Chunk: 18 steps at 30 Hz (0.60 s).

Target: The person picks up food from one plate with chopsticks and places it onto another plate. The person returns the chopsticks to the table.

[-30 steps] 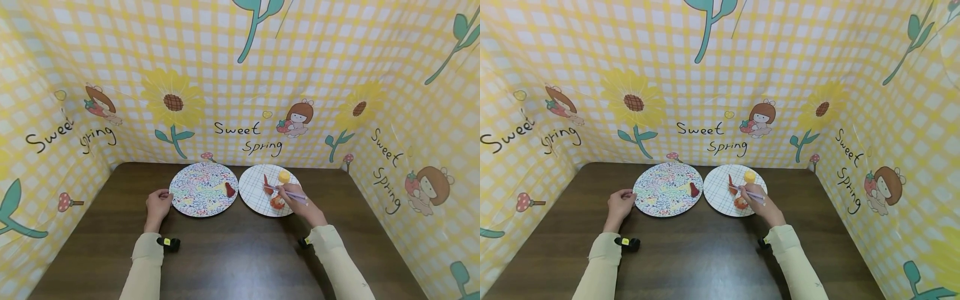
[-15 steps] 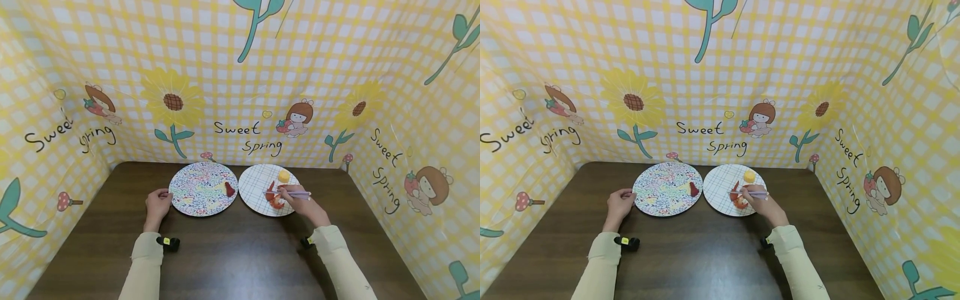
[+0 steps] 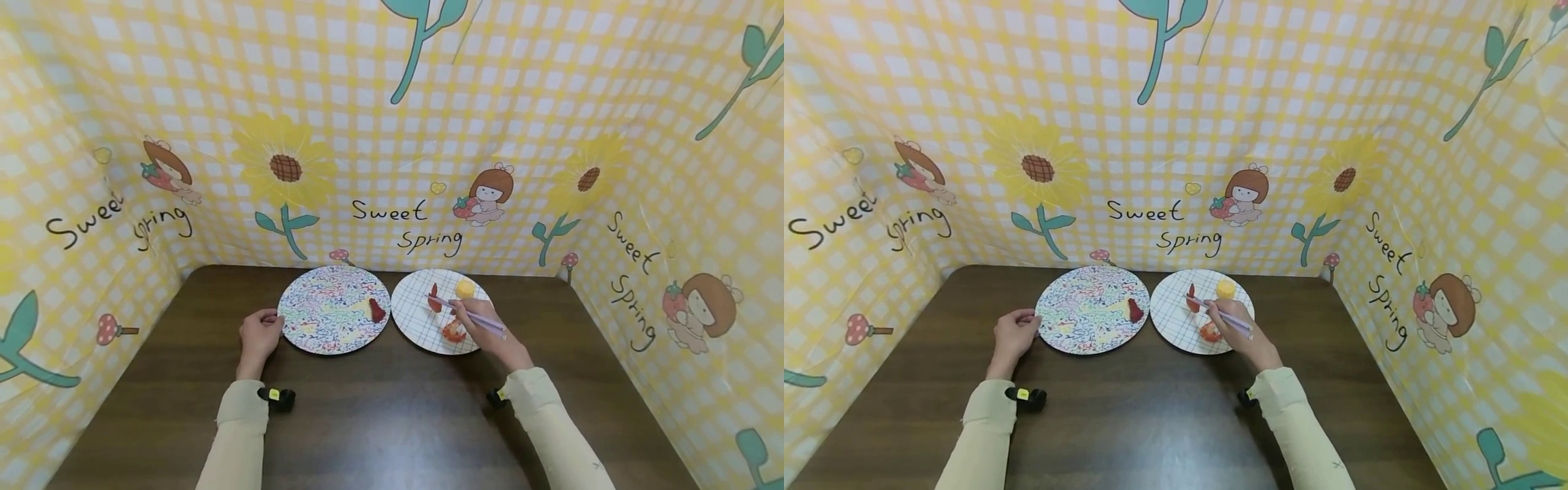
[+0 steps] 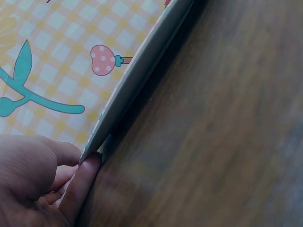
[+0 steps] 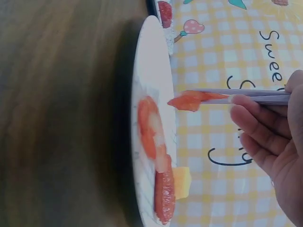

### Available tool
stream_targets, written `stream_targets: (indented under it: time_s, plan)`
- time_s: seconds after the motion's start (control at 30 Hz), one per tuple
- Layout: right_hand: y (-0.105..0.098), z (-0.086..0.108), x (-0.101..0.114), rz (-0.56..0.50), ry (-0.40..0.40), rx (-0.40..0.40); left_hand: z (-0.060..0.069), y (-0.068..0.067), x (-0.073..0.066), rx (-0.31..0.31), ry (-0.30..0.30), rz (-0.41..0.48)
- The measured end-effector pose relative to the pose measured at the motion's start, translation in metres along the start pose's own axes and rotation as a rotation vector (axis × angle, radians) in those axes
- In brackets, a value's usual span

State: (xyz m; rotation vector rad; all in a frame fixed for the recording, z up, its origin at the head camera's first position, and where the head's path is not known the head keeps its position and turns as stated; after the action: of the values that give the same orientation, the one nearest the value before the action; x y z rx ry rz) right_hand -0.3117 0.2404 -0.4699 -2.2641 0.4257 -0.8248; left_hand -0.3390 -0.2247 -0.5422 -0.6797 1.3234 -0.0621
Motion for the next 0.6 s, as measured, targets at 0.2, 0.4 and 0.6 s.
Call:
stream_targets:
  time_s: [0.2, 0.4, 0.6]
  plan:
    - [0.0057, 0.0046, -0.0027, 0.014, -0.066, 0.019, -0.0019, -0.0001, 0.0024, 0.003, 0.009, 0.006]
    - [0.0069, 0.0021, -0.0022, 0.02, -0.042, 0.049, -0.0029, -0.0019, 0.0026, 0.01, 0.007, 0.007]
    - [0.0061, 0.0003, 0.0012, 0.021, -0.007, 0.019, -0.0018, -0.0005, 0.001, 0.013, -0.002, 0.004]
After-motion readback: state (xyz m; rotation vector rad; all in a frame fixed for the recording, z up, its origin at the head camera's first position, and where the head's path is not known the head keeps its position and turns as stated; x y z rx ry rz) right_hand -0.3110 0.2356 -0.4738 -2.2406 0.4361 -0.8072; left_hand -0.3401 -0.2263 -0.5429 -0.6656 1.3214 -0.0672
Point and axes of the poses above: each hand's wrist, its own z-axis away from the middle knuckle, its own y-axis out of the palm, x = y × z, the point moved 1 cm from there along -z, towards the middle knuckle, and after that the axes turned 10 degrees about -y, right-handed, at the moved point
